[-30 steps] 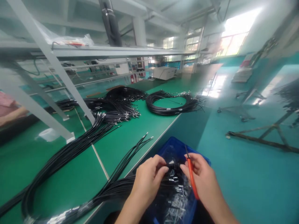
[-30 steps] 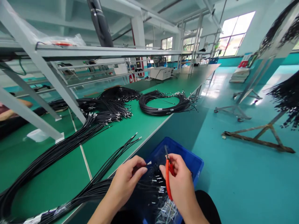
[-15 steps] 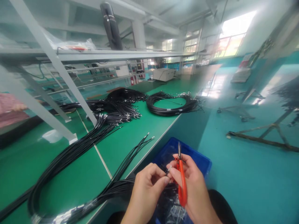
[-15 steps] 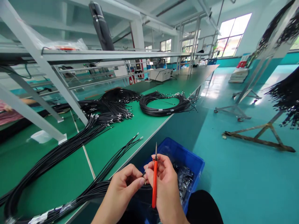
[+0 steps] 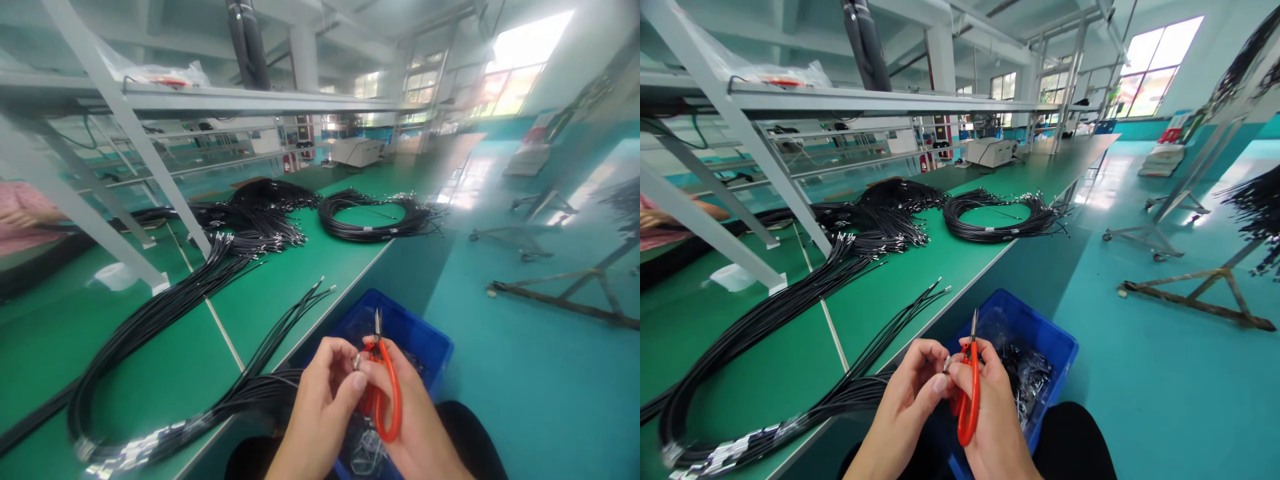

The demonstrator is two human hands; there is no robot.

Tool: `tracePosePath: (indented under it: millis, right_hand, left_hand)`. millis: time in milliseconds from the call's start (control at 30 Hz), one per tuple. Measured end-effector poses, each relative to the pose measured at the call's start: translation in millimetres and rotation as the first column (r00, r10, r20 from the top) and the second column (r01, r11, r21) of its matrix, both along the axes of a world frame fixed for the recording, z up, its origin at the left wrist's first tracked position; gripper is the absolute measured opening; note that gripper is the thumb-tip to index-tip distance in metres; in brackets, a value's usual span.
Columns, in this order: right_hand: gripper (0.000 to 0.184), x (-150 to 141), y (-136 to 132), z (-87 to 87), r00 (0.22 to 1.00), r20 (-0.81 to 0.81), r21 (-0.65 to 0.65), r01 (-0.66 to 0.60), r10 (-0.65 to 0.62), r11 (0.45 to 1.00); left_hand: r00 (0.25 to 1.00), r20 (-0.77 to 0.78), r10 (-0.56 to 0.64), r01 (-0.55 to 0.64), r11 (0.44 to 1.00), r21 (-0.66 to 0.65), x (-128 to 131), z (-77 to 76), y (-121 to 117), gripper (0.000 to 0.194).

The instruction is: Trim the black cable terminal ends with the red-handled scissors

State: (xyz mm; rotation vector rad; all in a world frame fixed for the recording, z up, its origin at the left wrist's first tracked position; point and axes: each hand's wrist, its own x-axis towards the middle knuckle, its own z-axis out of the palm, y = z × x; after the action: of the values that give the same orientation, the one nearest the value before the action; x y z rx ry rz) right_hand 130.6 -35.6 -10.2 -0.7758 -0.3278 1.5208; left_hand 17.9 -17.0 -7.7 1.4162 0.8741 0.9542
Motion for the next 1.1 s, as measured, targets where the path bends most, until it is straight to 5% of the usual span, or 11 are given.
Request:
tracePosePath:
  millis: [200, 533, 800, 867, 933, 1033, 1100]
  right_hand:
    - [0.034, -3.5, -1.3, 4.1, 0.992, 0.118, -0.019, 0.047, -0.045, 0.999]
    - [0.026, -2.7, -1.7, 3.8, 0.996, 0.087, 0.005, 0.012, -0.012, 1.0]
    - [0.023, 0.2, 1.1, 7.1, 1.0, 0.02, 0.007, 0.003, -0.003, 1.0]
    - [0.021, 0.7, 1.9, 6.1, 1.0, -0.001, -0.015, 0.013, -0.013, 1.0]
    - [0.021, 1.3, 3.0, 4.2, 1.0, -0.009, -0.046, 0.014, -0.014, 0.999]
    - [0.021, 1.3, 4.0, 2.3, 1.0, -0.017, -0.057, 0.004, -0.005, 0.998]
    - [0.021, 0.9, 3.5, 2.7, 1.0, -0.018, -0.057, 0.007, -0.008, 0.998]
  left_hand:
    - [0.991, 0.002, 0.136, -0.136, 0.99, -0.031, 6.1, 1.2, 2.8, 0.011]
    - [0.929, 0.364, 0.064, 0.044, 0.959, -0.281, -1.3, 1.1, 8.1, 0.01]
    - [0.943, 0.33, 0.05, 0.012, 0.983, -0.183, -1.3, -1.5, 10.1, 0.012]
    - [0.976, 0.189, 0.108, -0.09, 0.99, -0.105, -4.4, -1.0, 9.9, 0.008]
    - [0.975, -0.039, 0.22, -0.213, 0.968, 0.135, -7.6, 0.1, 8.7, 0.007]
    - [0.888, -0.281, 0.365, -0.163, 0.819, 0.551, -10.9, 1.7, 7.0, 0.021]
    - [0.841, -0.338, 0.421, -0.11, 0.746, 0.657, -12.7, 2.1, 7.1, 0.02]
